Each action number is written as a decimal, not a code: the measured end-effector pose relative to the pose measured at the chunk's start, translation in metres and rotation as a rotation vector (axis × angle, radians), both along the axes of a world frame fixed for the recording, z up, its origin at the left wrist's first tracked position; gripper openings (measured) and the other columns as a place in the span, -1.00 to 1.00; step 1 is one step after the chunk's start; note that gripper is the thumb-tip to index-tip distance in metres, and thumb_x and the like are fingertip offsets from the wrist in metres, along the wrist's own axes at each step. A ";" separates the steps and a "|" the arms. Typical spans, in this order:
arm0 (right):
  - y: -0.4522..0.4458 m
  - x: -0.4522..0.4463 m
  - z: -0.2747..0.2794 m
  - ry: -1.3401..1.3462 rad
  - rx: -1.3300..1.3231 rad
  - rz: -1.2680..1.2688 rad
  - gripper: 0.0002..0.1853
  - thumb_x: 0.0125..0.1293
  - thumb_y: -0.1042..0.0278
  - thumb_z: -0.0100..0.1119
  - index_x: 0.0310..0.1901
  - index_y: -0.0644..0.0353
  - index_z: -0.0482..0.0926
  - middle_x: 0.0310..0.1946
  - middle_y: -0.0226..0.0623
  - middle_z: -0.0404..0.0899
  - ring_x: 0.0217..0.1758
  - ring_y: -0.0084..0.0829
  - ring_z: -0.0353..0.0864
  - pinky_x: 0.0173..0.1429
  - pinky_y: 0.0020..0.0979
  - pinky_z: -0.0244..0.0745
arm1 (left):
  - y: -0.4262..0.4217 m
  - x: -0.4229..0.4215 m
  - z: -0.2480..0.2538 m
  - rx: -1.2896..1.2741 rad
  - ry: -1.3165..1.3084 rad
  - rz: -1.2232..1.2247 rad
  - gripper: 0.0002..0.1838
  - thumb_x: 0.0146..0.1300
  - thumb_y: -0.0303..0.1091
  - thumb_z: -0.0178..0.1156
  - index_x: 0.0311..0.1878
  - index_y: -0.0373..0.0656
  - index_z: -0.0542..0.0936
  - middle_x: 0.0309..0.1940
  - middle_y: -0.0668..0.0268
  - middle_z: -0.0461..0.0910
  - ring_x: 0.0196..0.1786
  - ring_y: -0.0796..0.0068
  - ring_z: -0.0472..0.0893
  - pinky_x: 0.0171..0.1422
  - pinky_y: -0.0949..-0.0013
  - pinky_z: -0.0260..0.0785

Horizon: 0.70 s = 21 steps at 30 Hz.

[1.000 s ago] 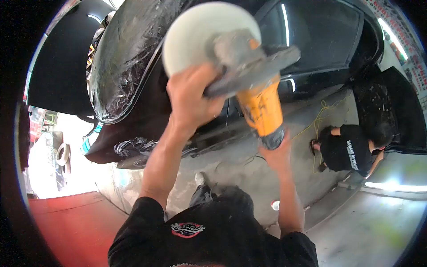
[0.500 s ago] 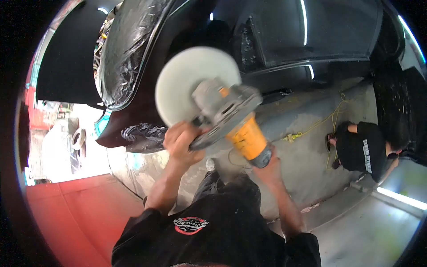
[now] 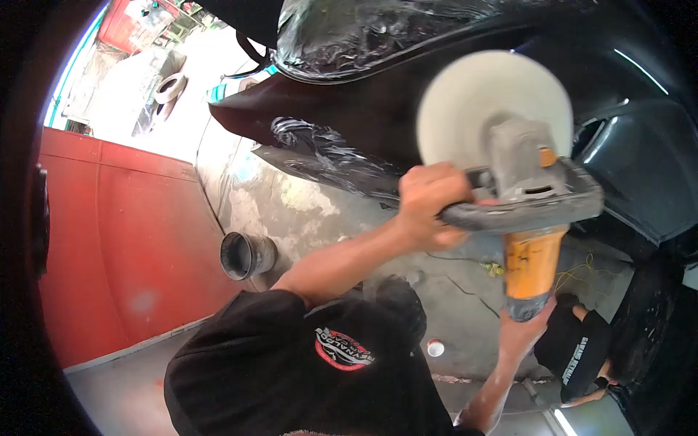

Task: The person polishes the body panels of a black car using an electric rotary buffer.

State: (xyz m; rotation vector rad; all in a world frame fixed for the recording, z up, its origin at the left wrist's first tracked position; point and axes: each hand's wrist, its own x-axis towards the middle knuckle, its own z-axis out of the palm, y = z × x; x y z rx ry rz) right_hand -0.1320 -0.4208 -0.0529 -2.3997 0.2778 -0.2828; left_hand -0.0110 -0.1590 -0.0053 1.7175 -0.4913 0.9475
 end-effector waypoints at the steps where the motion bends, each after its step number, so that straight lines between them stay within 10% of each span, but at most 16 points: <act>1: 0.008 -0.007 -0.005 0.013 -0.033 0.029 -0.14 -0.10 0.63 0.44 0.35 0.26 0.32 0.08 0.03 0.58 0.19 -0.09 0.60 0.33 -0.22 0.39 | 0.018 -0.010 -0.011 -0.003 0.025 0.015 -0.69 0.00 -0.39 0.46 -0.59 -0.16 0.46 -0.70 0.23 0.40 -0.65 0.16 0.43 -0.52 0.19 0.23; 13: 0.230 -0.024 0.008 0.338 0.063 0.257 -0.15 -0.03 0.58 0.43 0.38 0.14 0.33 0.01 -0.02 0.69 0.14 -0.11 0.71 0.19 -0.21 0.55 | 0.255 -0.104 -0.069 -0.072 0.370 0.263 -0.82 -0.22 -0.55 0.34 -0.55 -0.21 0.50 -0.67 0.19 0.45 -0.61 0.16 0.51 -0.49 0.27 0.28; 21: 0.376 0.019 -0.003 0.359 0.081 0.527 -0.11 0.11 0.31 0.44 0.47 0.07 0.19 -0.10 0.14 0.69 -0.02 0.16 0.70 0.01 0.04 0.58 | 0.415 -0.109 -0.071 -0.062 0.326 0.613 -0.82 0.07 -0.57 0.45 -0.36 -0.35 0.59 -0.59 0.39 0.49 -0.49 0.65 0.42 -0.42 0.44 0.23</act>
